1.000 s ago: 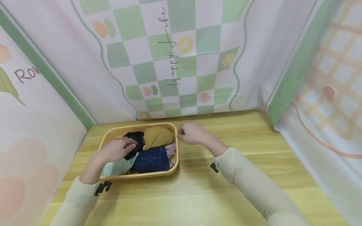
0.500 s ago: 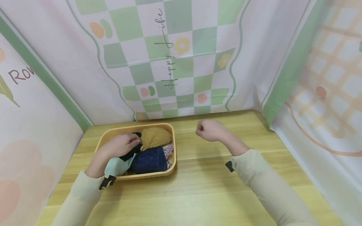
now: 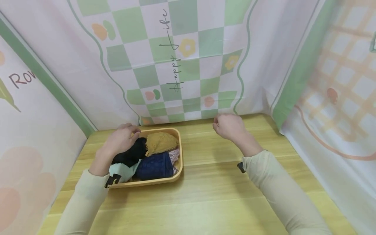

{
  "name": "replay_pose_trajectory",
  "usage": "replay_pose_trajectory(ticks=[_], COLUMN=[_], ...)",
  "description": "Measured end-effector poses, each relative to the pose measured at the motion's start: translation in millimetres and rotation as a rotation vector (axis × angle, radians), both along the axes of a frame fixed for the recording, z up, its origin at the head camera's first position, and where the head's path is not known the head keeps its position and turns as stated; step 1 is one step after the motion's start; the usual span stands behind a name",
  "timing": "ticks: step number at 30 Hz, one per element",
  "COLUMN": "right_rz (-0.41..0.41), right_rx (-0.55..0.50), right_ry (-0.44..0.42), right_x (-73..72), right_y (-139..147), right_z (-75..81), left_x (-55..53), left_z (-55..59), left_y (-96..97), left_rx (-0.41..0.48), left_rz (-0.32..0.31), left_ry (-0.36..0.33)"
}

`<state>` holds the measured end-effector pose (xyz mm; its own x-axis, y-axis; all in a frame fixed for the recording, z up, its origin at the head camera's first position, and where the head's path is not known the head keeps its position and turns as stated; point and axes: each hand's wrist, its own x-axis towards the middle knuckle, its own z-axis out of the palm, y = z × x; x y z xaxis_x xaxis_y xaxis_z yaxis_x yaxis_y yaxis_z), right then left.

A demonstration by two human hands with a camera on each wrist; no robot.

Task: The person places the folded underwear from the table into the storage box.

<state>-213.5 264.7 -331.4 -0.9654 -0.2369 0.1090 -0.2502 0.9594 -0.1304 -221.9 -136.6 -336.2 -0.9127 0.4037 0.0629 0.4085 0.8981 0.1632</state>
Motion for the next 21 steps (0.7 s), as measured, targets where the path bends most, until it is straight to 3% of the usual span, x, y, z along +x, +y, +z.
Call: replay_pose_trajectory(ticks=[7,13,17,21], right_rz=[-0.016,-0.077,-0.089,-0.088], right_rx=[0.061,0.065,0.056,0.035], right_ry=[0.053,0.005,-0.022,-0.028], right_x=[-1.4,-2.2,-4.4,-5.4], right_y=[-3.0,-7.2,-7.8,-7.5], right_z=[-0.5,-1.1,-1.5,-1.7], left_x=[-2.0,-3.8,-3.9,-3.7], left_z=[1.7,3.5,5.1,6.5], left_y=[-6.3,-11.9,-14.2,-14.3], left_rx=[-0.006,-0.008,-0.033,-0.024], left_rz=[0.069,0.071,0.074,0.120], left_ry=[0.029,0.044,0.036,-0.018])
